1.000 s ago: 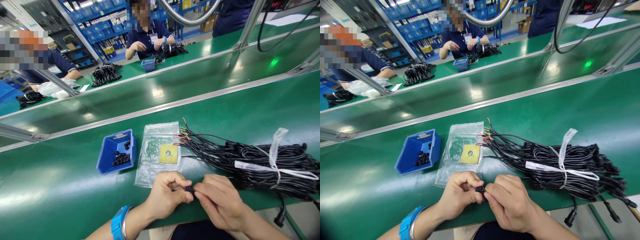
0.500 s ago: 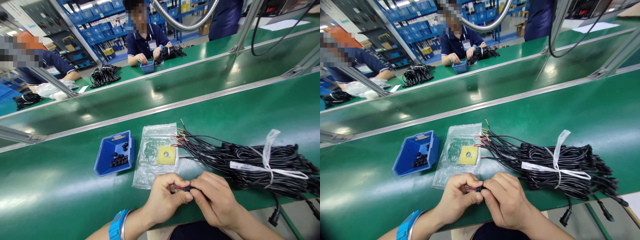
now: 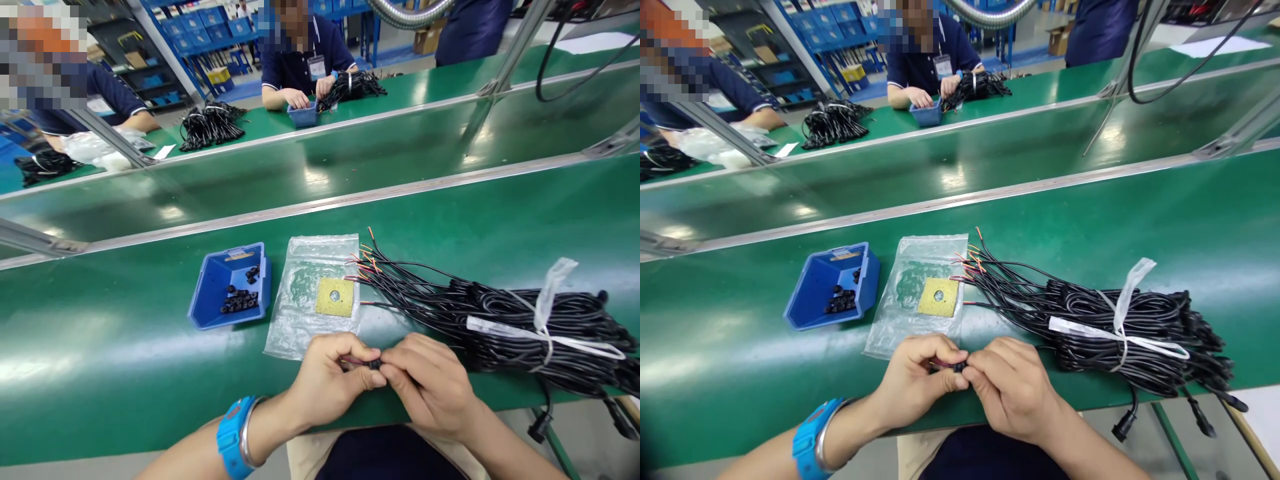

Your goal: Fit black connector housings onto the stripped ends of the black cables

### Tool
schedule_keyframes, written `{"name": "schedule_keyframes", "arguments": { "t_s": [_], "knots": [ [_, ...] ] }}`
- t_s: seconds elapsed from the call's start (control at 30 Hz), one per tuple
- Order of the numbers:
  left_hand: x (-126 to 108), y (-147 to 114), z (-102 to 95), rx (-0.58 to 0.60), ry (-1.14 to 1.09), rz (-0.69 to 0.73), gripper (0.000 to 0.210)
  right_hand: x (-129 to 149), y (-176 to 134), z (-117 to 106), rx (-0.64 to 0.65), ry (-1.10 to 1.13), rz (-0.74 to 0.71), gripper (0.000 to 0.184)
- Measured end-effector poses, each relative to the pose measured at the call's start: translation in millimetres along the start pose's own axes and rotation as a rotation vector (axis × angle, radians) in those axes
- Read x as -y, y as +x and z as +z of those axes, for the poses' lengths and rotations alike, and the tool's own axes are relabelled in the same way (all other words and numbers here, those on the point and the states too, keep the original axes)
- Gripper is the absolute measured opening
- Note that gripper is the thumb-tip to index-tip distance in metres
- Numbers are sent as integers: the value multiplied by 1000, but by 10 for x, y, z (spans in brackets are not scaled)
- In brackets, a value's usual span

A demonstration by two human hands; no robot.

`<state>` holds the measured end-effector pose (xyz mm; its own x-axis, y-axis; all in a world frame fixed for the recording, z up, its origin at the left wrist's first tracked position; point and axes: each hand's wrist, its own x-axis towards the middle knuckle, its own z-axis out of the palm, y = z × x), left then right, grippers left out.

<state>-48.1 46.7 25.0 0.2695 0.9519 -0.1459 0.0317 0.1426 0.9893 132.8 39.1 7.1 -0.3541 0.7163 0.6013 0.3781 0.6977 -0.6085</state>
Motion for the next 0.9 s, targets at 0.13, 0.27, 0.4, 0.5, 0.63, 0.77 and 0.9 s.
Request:
{"name": "schedule_keyframes", "arguments": {
  "t_s": [0.13, 0.27, 0.4, 0.5, 0.63, 0.77, 0.9],
  "knots": [
    [32, 8, -18, -12, -120, -135, 19, -19, -3, -29, 4, -17, 37, 12],
    [38, 16, -20, -17, -23, -43, 16, 0, 31, -48, 36, 25, 20, 14],
    [40, 21, -9, 25, 20, 47, 14, 10, 54, -48, 66, 49, 12, 15],
    [26, 26, 2, 30, 79, 115, 14, 0, 31, -50, 96, 49, 26, 14],
    [-42, 49, -52, 76, 170, 123, 17, -8, 11, -65, 68, 37, 37, 12],
    [-106, 63, -215, 190, 149, 53, 31, -5, 22, -82, 61, 3, 58, 10],
    [-118, 60, -335, 195, 39, 30, 24, -3, 13, -88, 63, -9, 64, 10]
  ]
}}
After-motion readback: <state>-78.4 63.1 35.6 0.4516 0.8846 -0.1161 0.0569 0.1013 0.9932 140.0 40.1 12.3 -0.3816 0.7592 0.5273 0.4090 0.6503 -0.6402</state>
